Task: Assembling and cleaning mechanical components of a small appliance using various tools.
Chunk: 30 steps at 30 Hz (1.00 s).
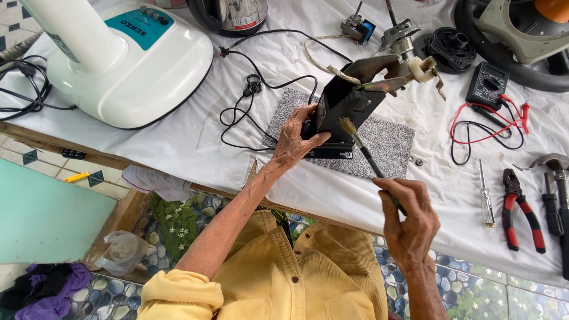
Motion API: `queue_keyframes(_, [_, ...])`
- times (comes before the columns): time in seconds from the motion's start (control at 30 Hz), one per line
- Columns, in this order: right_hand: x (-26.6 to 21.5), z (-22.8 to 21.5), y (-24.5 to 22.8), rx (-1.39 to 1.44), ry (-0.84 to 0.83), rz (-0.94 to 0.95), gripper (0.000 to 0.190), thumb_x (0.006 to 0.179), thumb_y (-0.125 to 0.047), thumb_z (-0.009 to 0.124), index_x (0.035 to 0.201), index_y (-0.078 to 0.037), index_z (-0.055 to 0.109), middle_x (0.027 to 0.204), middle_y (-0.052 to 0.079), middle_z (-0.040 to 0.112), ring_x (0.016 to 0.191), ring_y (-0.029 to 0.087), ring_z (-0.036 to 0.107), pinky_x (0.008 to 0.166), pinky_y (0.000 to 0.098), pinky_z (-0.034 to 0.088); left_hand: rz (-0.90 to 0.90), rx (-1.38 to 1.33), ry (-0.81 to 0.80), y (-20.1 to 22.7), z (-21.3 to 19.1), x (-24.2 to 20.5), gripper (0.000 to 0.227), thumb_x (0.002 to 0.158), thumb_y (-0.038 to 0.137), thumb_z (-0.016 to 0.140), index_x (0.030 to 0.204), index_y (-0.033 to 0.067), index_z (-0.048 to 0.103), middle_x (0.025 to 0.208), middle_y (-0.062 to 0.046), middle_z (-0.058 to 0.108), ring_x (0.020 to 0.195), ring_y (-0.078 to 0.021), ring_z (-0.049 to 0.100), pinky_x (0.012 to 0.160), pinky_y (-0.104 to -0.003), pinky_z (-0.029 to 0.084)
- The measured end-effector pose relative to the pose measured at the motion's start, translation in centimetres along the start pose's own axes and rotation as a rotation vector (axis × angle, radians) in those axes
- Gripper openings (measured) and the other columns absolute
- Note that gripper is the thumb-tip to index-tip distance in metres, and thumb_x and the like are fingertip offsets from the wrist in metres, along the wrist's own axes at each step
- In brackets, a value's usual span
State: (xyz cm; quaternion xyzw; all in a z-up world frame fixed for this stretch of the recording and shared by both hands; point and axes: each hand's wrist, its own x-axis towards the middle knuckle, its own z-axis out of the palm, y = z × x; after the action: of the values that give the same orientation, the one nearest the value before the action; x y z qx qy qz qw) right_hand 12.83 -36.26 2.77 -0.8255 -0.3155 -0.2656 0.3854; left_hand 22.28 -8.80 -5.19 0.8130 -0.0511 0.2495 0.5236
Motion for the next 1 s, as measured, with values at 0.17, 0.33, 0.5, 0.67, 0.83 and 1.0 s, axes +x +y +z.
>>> queue_keyframes(0.17, [-0.9,-0.7,1.1,-0.081,0.018,0.028,0.018,0.106,-0.004,0.065,0.123,-0.006,0.071,0.109,0.014,0.063,0.099,0.025,0.065,0.077,0.0340,0.058,0.028,-0.004,0.009,0.2,0.0,-0.1,0.064,0.087,0.044,0.074,0.140,0.0142,0.053,0.123,-0.006,0.051,0.113,-0.0226,0.057,0.100,-0.038,0.049])
queue_keyframes(0.33, [-0.3,1.8,5.4,-0.142,0.074,0.000,0.023,0.106,-0.002,0.061,0.124,-0.007,0.075,0.102,0.014,0.060,0.088,0.033,0.064,0.076,0.0493,0.057,0.033,-0.090,0.028,-1.1,0.5,0.0,0.069,0.087,0.045,0.083,0.144,0.0194,0.053,0.130,-0.009,0.051,0.120,-0.0345,0.060,0.109,-0.055,0.046])
queue_keyframes(0.5, [2.2,4.5,7.8,-0.291,0.054,0.010,0.033,0.109,-0.008,0.061,0.142,-0.013,0.064,0.115,0.018,0.052,0.096,0.041,0.065,0.079,0.0576,0.058,0.015,-0.099,0.034,-0.8,0.2,-0.1,0.070,0.086,0.046,0.084,0.145,0.0240,0.054,0.132,-0.008,0.050,0.124,-0.0370,0.060,0.111,-0.054,0.044])
queue_keyframes(0.67, [1.9,6.5,10.0,-0.353,-0.126,-0.050,0.041,0.103,-0.028,0.066,0.139,-0.009,0.063,0.115,0.020,0.055,0.108,0.040,0.057,0.095,0.0536,0.047,0.031,-0.095,0.041,-0.5,0.2,-0.1,0.070,0.086,0.048,0.083,0.144,0.0222,0.054,0.132,-0.011,0.051,0.126,-0.0381,0.059,0.112,-0.053,0.043])
queue_keyframes(0.83, [1.3,7.2,11.3,-0.399,-0.162,-0.049,0.047,0.102,-0.043,0.062,0.142,-0.019,0.061,0.118,0.013,0.054,0.113,0.034,0.052,0.096,0.0482,0.041,0.050,-0.113,0.103,-0.3,0.1,0.0,0.063,0.094,0.064,0.068,0.144,0.0272,0.057,0.128,-0.009,0.052,0.123,-0.0342,0.058,0.110,-0.052,0.044])
queue_keyframes(1.0, [1.5,7.0,10.9,-0.431,-0.139,-0.093,0.045,0.102,-0.040,0.064,0.141,-0.017,0.062,0.116,0.014,0.055,0.111,0.034,0.053,0.093,0.0473,0.042,0.131,-0.118,0.162,0.0,-0.5,-0.2,0.056,0.100,0.065,0.061,0.144,0.0304,0.057,0.129,-0.006,0.051,0.124,-0.0288,0.055,0.108,-0.047,0.043])
